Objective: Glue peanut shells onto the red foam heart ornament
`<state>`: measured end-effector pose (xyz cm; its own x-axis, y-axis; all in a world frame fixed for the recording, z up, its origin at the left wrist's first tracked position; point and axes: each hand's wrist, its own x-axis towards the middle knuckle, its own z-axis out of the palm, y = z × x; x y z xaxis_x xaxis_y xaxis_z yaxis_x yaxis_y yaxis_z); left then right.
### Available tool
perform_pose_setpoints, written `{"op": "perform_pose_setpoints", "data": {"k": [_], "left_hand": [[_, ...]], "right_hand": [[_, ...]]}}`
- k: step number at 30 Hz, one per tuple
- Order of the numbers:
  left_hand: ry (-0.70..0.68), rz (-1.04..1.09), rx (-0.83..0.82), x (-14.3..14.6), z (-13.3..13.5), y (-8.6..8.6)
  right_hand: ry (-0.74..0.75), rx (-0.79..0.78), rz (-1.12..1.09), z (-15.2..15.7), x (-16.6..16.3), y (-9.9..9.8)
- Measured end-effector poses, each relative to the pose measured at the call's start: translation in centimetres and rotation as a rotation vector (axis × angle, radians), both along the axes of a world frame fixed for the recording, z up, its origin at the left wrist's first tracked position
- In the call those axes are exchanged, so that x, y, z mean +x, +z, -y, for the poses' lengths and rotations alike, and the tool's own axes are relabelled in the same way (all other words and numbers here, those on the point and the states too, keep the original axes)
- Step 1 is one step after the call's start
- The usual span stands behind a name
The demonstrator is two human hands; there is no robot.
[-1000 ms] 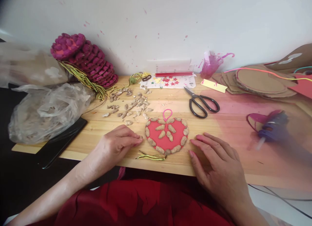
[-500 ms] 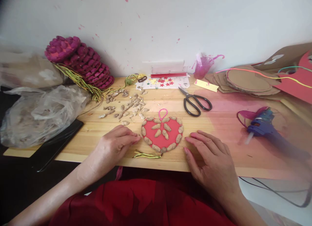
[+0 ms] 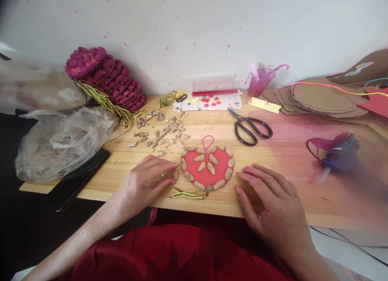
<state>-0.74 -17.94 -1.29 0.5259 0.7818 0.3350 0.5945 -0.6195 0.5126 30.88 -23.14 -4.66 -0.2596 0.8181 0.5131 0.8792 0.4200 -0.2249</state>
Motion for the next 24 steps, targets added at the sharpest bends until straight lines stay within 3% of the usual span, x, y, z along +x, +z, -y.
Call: {"op": "perform_pose_setpoints", "data": {"k": [15, 18, 24], "left_hand": [[0.054, 0.074, -0.065, -0.1, -0.2, 0.4], [0.147, 0.297, -0.292, -0.4, -0.3, 0.8], [0.208, 1.019, -0.944, -1.2, -0.7, 0.9]], "right_hand": [[0.0, -0.009, -0.002, 0.1, -0.1, 0.1], [0.012, -0.007, -0.004, 0.0, 0.1, 0.0], [0.052, 0.012, 0.003, -0.3, 1.1, -1.1]]}}
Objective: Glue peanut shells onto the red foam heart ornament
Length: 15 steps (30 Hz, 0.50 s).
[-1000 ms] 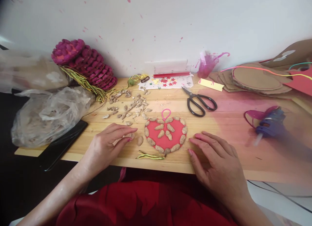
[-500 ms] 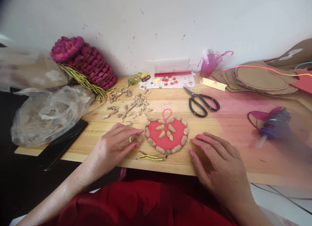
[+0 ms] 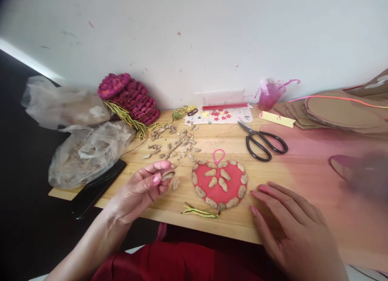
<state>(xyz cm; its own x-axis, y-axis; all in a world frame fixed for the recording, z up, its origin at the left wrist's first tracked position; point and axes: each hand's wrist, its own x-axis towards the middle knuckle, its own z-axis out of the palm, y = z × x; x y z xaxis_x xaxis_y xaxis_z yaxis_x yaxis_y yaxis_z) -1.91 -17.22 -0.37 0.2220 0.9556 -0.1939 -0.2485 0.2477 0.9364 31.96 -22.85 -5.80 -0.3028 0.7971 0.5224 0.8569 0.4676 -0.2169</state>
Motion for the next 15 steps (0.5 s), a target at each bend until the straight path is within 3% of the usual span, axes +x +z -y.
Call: {"op": "perform_pose_setpoints", "data": {"k": [4, 7, 12, 15], "left_hand": [[0.067, 0.344, -0.249, 0.16, -0.07, -0.13], [0.102, 0.47, -0.322, 0.45, 0.03, 0.15], [0.14, 0.496, -0.336, 0.7, 0.2, 0.77], [0.14, 0.376, -0.238, 0.79, 0.43, 0.65]], "right_hand": [[0.006, 0.038, -0.009, -0.22, 0.33, -0.83], [-0.003, 0.031, -0.012, -0.22, 0.23, -0.82], [-0.005, 0.001, 0.0, -0.17, 0.09, -0.67], [0.0, -0.002, 0.005, -0.14, 0.02, -0.6]]}}
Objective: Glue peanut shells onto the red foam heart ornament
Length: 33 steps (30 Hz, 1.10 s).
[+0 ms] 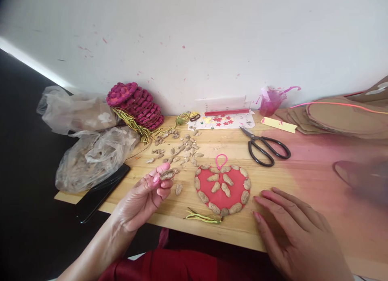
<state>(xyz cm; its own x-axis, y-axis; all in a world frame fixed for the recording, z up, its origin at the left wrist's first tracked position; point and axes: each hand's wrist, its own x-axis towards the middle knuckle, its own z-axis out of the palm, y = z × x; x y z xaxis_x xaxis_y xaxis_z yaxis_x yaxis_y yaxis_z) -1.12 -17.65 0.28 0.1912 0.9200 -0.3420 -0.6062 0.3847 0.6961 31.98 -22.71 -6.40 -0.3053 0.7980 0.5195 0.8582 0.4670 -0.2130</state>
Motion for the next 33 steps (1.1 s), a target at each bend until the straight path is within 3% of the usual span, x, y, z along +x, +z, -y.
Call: {"op": "perform_pose_setpoints", "data": {"k": [3, 7, 10, 23, 33], "left_hand": [[-0.047, -0.394, 0.262, 0.2, 0.5, -0.6], [-0.148, -1.089, 0.78, 0.5, 1.1, -2.0], [-0.193, -1.315, 0.978, 0.8, 1.2, -3.0], [-0.259, -1.481, 1.025, -1.6, 0.1, -2.0], [-0.255, -1.431, 1.102, -0.2, 0.0, -1.9]], "right_hand": [[0.0, -0.014, 0.001, 0.1, -0.2, 0.4], [-0.022, -0.016, -0.013, 0.3, -0.7, 1.1], [-0.032, -0.014, -0.023, 0.3, -0.9, 1.3], [-0.033, -0.012, -0.015, 0.3, -1.1, 1.7], [-0.05, -0.02, -0.001, 0.3, -1.2, 1.7]]}}
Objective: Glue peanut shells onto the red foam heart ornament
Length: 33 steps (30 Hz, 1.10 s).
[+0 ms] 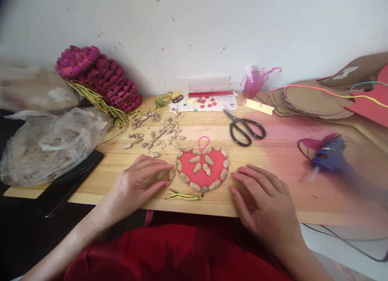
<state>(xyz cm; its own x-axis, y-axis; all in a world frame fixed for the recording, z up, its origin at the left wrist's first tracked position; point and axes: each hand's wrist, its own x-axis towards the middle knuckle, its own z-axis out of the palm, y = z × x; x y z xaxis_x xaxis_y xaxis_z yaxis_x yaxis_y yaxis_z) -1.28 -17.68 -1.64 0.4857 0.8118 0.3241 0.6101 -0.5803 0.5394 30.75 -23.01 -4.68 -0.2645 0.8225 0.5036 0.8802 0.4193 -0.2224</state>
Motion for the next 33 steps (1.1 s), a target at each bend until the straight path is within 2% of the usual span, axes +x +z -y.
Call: {"op": "perform_pose_setpoints", "data": {"k": [8, 12, 17, 20, 23, 33], "left_hand": [[-0.03, -0.026, 0.026, 0.4, -0.3, -0.1], [-0.02, 0.01, 0.044, 0.9, -0.1, 1.0], [-0.121, 0.035, 0.014, 4.0, -0.3, 2.3], [-0.17, -0.003, -0.007, 6.2, -0.4, 2.2], [-0.162, -0.069, -0.034, 7.5, -0.5, 2.0], [-0.149, -0.184, -0.049, 8.0, -0.7, 1.4]], "right_hand": [[-0.024, -0.052, -0.012, 0.3, -0.1, 0.4], [-0.025, -0.065, -0.031, 0.4, -0.1, 0.5], [-0.018, -0.064, -0.051, 0.5, -0.1, 0.5], [-0.022, -0.073, -0.048, 0.5, -0.1, 0.5], [-0.019, -0.079, -0.051, 0.5, -0.1, 0.5], [-0.006, -0.09, -0.061, 0.5, 0.0, 0.6]]}}
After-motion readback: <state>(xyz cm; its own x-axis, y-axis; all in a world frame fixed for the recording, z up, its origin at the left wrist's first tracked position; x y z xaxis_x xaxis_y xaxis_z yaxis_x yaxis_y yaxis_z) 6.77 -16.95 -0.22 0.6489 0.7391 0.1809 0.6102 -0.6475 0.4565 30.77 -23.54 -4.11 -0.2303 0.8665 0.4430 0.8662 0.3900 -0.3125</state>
